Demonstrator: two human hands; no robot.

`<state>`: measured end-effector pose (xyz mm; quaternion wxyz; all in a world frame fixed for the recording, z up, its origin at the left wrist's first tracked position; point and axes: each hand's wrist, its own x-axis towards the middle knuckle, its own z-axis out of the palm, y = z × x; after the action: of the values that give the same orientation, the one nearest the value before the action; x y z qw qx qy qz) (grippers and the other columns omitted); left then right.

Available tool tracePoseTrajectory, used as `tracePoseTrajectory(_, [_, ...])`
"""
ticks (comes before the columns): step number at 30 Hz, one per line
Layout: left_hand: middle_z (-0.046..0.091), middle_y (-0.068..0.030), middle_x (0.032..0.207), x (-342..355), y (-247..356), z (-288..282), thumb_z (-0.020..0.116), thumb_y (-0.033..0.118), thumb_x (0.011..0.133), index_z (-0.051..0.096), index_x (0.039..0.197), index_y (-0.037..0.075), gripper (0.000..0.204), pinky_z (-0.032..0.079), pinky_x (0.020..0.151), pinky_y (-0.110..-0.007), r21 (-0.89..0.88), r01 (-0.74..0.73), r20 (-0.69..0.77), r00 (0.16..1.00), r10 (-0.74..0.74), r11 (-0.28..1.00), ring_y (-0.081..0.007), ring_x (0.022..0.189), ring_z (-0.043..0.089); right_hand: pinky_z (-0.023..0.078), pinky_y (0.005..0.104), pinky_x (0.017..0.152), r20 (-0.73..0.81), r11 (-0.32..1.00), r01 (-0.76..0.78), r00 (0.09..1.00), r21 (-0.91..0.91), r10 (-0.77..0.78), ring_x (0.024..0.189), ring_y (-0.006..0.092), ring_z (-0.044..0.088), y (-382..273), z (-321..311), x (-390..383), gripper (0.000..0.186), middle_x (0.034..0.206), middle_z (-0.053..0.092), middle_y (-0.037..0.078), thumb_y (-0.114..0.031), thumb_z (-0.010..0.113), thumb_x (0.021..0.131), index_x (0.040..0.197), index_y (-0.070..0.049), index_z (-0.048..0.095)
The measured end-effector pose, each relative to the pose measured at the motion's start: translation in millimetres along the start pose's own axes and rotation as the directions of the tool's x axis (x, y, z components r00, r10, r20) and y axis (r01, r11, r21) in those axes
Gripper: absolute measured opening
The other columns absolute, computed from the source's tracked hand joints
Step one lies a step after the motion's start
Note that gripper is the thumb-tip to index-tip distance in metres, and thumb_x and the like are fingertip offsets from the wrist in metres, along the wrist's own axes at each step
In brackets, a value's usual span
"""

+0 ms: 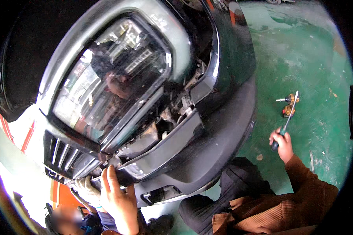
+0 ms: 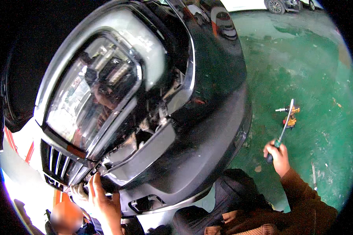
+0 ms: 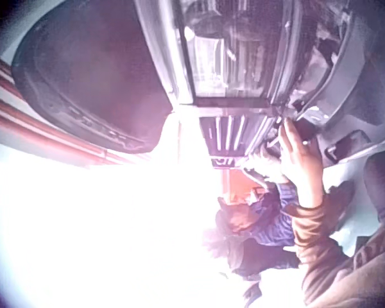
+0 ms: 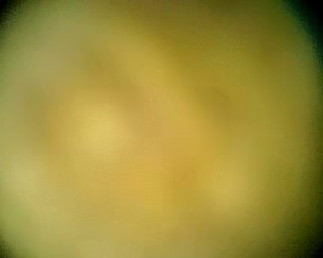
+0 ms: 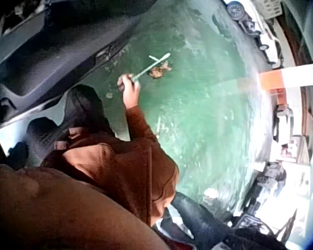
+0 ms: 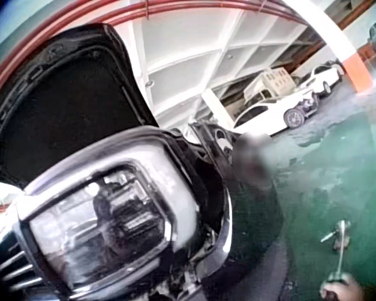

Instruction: The person removes the front bumper of a car using a cordless drill and a pry tool, then reattaches it with assistance from two coworkers. They align the bumper, secure fasteners, and use a flashlight to inspect the fit.

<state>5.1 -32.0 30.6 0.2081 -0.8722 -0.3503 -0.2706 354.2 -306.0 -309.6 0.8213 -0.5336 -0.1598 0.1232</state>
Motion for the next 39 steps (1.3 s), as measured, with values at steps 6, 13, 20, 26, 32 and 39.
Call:
tracePoseTrajectory(6, [0.064, -0.023, 0.133, 21.6, 1.7, -21.5, 0.075, 0.004, 0.059, 0.06, 0.138, 0.001, 0.081, 0.051, 0.102, -0.042, -0.128, -0.058, 0.167, 0.983, 0.079, 0.99, -0.0435, 0.119, 0.064, 0.042, 0.0361, 0.056, -0.308, 0.71, -0.6, 0.8, -0.369, 0.515, 0.062, 0.0155, 0.054, 203.2, -166.4, -130.1, 0.019, 0.07, 0.058, 0.003, -0.015, 0.066, 0.093, 0.08, -0.004, 0.056])
tracePoseTrajectory(13, [0.063, -0.0251, 0.139, 34.7, -8.1, -43.0, 0.074, 0.007, 0.061, 0.057, 0.144, 0.001, 0.085, 0.052, 0.102, -0.039, -0.114, -0.065, 0.41, 0.906, 0.106, 0.991, -0.0356, 0.123, 0.067, 0.05, 0.0456, 0.064, -0.331, 0.321, -0.546, 0.78, -0.774, 0.53, 0.074, 0.0276, 0.063, 325.8, -290.8, -249.5, 0.026, 0.078, 0.064, 0.014, -0.024, 0.073, 0.084, 0.095, -0.002, 0.064])
tracePoseTrajectory(20, [0.067, -0.0275, 0.129, 40.9, -8.3, -14.0, 0.076, 0.015, 0.071, 0.061, 0.135, -0.009, 0.07, 0.052, 0.1, -0.044, -0.123, -0.226, 0.245, 0.937, 0.251, 0.966, -0.0421, 0.118, 0.067, 0.057, 0.0481, 0.091, -0.469, -0.377, -0.288, 0.406, -0.88, 0.784, 0.109, 0.0349, 0.066, 319.9, -280.1, -252.3, 0.044, 0.124, 0.066, 0.019, -0.03, 0.074, 0.088, 0.127, -0.009, 0.069])
tracePoseTrajectory(26, [0.066, -0.0276, 0.129, 59.6, 29.0, 25.3, 0.074, 0.016, 0.071, 0.06, 0.135, -0.008, 0.07, 0.05, 0.103, -0.045, -0.02, -0.283, 0.138, 0.949, 0.282, 0.959, -0.0413, 0.121, 0.064, 0.052, 0.0489, 0.102, -0.501, -0.384, -0.322, 0.522, -0.865, 0.691, 0.121, 0.0364, 0.06, 260.8, -228.5, -190.1, 0.045, 0.13, 0.065, 0.017, -0.043, 0.07, 0.089, 0.119, -0.009, 0.074])
tracePoseTrajectory(32, [0.065, -0.0277, 0.129, 32.8, 8.0, -14.3, 0.072, 0.017, 0.071, 0.06, 0.136, -0.007, 0.07, 0.047, 0.106, -0.047, 0.055, -0.102, 0.173, 0.981, 0.091, 0.993, -0.0406, 0.125, 0.061, 0.057, 0.0449, 0.091, -0.543, 0.247, -0.597, 0.799, -0.763, 0.258, 0.105, 0.0369, 0.071, 262.1, -322.1, 57.2, 0.058, 0.113, 0.074, 0.019, -0.032, 0.074, 0.08, 0.129, -0.002, 0.065])
tracePoseTrajectory(39, [0.059, -0.0235, 0.145, 10.7, 12.5, -14.1, 0.06, 0.0, 0.069, 0.051, 0.147, -0.005, 0.079, 0.035, 0.12, -0.041, 0.03, 0.101, 0.179, 0.978, -0.105, 0.994, -0.034, 0.14, 0.052, 0.053, 0.0445, 0.102, -0.447, 0.758, -0.357, 0.889, -0.546, 0.097, 0.122, 0.0302, 0.063, 331.9, -441.5, 318.7, 0.071, 0.139, 0.062, 0.018, -0.025, 0.076, 0.09, 0.15, -0.007, 0.044])
